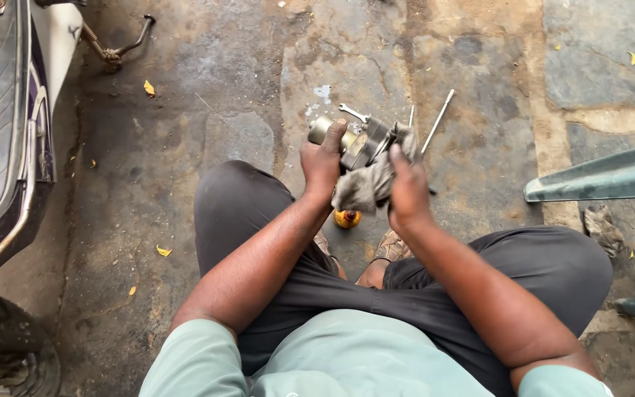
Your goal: The recorder is disassembling, cleaning, and repairing a motorcycle starter motor using hand tools.
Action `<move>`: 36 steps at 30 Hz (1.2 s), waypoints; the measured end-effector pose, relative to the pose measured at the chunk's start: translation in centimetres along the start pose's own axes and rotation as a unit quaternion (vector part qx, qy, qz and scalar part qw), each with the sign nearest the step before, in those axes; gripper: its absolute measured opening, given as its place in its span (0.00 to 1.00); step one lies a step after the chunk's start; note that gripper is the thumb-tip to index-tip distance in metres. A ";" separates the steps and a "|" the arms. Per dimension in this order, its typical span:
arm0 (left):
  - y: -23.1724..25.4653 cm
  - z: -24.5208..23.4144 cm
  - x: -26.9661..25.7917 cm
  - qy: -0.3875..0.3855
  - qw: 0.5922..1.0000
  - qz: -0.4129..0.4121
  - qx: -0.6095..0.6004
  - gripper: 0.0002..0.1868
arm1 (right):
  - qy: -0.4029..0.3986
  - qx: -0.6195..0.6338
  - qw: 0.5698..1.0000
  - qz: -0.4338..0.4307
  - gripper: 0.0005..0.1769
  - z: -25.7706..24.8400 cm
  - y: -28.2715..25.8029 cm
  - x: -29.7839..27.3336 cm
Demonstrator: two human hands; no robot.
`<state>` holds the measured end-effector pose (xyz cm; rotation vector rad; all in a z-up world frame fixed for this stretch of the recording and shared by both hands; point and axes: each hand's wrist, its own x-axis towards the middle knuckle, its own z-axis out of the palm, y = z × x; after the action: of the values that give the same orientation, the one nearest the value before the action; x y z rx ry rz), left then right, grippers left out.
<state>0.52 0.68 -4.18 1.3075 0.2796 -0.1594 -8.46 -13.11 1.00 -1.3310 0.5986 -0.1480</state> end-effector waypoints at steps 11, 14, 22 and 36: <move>4.7 0.1 -1.4 -0.014 0.991 -0.017 -0.131 0.24 | -0.056 -0.416 0.803 -0.423 0.30 -0.1 -3.5 -2.3; 4.9 0.5 -2.1 -0.049 0.980 -0.044 -0.186 0.22 | -0.037 -0.419 0.825 -0.376 0.26 1.0 -4.0 -3.5; 5.4 0.6 -2.5 -0.005 0.992 0.120 0.040 0.31 | -0.019 0.152 0.975 0.160 0.27 -0.6 -3.0 -0.1; 4.4 0.7 -1.9 -0.042 0.993 0.026 -0.108 0.29 | -0.042 -0.191 0.923 -0.331 0.09 0.9 -2.1 -3.0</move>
<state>-0.05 1.08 0.62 1.0891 0.1851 -0.1364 -10.08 -11.58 4.01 -1.8761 0.0783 -0.5439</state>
